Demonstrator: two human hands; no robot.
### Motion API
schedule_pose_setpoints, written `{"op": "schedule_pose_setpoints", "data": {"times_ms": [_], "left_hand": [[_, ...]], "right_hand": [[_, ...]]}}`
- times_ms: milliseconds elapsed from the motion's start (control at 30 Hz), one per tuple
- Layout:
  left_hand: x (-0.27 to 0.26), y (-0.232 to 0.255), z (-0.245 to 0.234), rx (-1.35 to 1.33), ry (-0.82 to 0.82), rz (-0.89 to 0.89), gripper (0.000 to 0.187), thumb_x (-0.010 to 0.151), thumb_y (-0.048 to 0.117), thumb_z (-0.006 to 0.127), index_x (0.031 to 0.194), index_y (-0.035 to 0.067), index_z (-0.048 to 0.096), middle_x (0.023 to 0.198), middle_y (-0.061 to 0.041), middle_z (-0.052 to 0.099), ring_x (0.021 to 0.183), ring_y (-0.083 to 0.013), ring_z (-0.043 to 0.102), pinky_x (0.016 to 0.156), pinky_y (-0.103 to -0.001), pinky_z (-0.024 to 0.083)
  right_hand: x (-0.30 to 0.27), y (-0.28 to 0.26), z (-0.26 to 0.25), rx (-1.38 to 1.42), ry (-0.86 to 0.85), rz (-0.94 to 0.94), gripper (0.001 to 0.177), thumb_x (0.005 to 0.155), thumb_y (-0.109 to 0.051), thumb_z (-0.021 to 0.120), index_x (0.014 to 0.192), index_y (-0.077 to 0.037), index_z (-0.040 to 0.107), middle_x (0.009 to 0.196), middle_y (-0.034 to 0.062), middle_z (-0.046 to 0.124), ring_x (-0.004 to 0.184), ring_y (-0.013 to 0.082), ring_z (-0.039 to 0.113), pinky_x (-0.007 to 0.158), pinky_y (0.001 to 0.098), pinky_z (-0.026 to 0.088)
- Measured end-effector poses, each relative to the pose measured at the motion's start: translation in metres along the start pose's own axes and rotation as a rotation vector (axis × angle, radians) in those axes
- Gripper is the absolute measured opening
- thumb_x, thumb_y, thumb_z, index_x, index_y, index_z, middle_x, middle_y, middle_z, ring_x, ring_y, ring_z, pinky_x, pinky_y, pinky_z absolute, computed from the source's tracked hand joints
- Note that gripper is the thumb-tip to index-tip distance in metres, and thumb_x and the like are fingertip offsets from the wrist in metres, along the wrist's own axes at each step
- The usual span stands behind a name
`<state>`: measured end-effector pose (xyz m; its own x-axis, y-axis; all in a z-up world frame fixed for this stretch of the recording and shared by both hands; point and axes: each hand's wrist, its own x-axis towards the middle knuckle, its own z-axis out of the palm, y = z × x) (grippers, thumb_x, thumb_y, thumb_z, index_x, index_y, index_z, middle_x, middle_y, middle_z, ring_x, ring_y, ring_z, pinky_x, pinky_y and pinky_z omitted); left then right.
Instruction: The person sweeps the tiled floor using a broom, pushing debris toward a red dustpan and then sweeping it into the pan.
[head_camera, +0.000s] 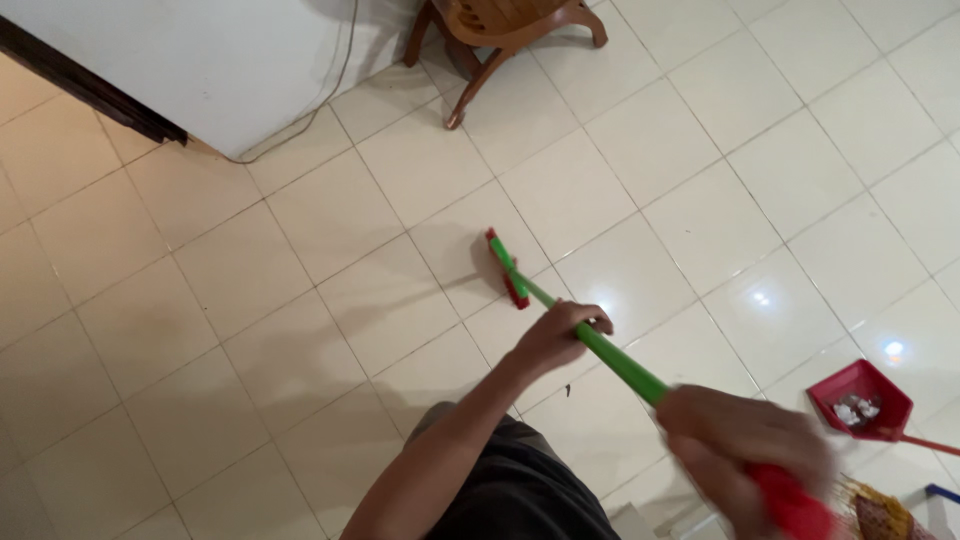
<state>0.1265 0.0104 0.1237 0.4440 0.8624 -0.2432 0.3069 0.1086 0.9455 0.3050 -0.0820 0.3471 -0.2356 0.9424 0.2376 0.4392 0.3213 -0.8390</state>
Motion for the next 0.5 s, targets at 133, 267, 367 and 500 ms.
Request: {"op": "schedule_pose_setpoints", "data": {"times_ms": [133, 267, 367, 500], "left_hand": [[-0.026, 0.014, 0.0, 0.108, 0.116, 0.172, 0.012, 0.095, 0.012, 0.064, 0.098, 0.009, 0.075, 0.079, -0.006, 0.075, 0.073, -0.016, 0.067, 0.07, -0.034, 0.054], [-0.043, -0.002, -0.022, 0.177, 0.035, -0.125, 0.016, 0.099, 0.017, 0.059, 0.104, 0.016, 0.074, 0.076, -0.001, 0.074, 0.06, -0.0155, 0.068, 0.06, -0.034, 0.057], [-0.062, -0.047, -0.039, 0.125, 0.103, -0.464, 0.021, 0.098, 0.015, 0.056, 0.108, 0.019, 0.074, 0.078, -0.006, 0.075, 0.064, -0.0206, 0.068, 0.062, -0.039, 0.054], [-0.079, -0.145, -0.038, 0.184, 0.314, -0.354, 0.018, 0.096, 0.015, 0.061, 0.104, 0.017, 0.077, 0.085, -0.007, 0.075, 0.072, -0.0215, 0.068, 0.07, -0.041, 0.056]], "right_hand": [[-0.004, 0.039, -0.04, 0.423, 0.064, -0.027, 0.01, 0.091, -0.007, 0.057, 0.083, -0.001, 0.055, 0.068, 0.0034, 0.053, 0.056, 0.0135, 0.04, 0.061, 0.0359, 0.045], [0.022, 0.047, -0.015, 0.551, 0.326, 0.352, 0.033, 0.096, -0.006, 0.034, 0.064, -0.006, 0.043, 0.058, 0.0093, 0.042, 0.053, 0.0253, 0.041, 0.07, 0.0466, 0.049], [0.071, 0.076, 0.035, 1.069, 0.149, 0.358, 0.038, 0.1, -0.001, 0.045, 0.063, -0.007, 0.037, 0.057, 0.0056, 0.031, 0.054, 0.022, 0.032, 0.062, 0.0411, 0.039], [0.085, 0.091, 0.096, 0.89, 0.048, 0.511, 0.04, 0.096, -0.002, 0.045, 0.058, -0.007, 0.035, 0.055, 0.008, 0.037, 0.056, 0.0221, 0.036, 0.068, 0.0421, 0.043]]}}
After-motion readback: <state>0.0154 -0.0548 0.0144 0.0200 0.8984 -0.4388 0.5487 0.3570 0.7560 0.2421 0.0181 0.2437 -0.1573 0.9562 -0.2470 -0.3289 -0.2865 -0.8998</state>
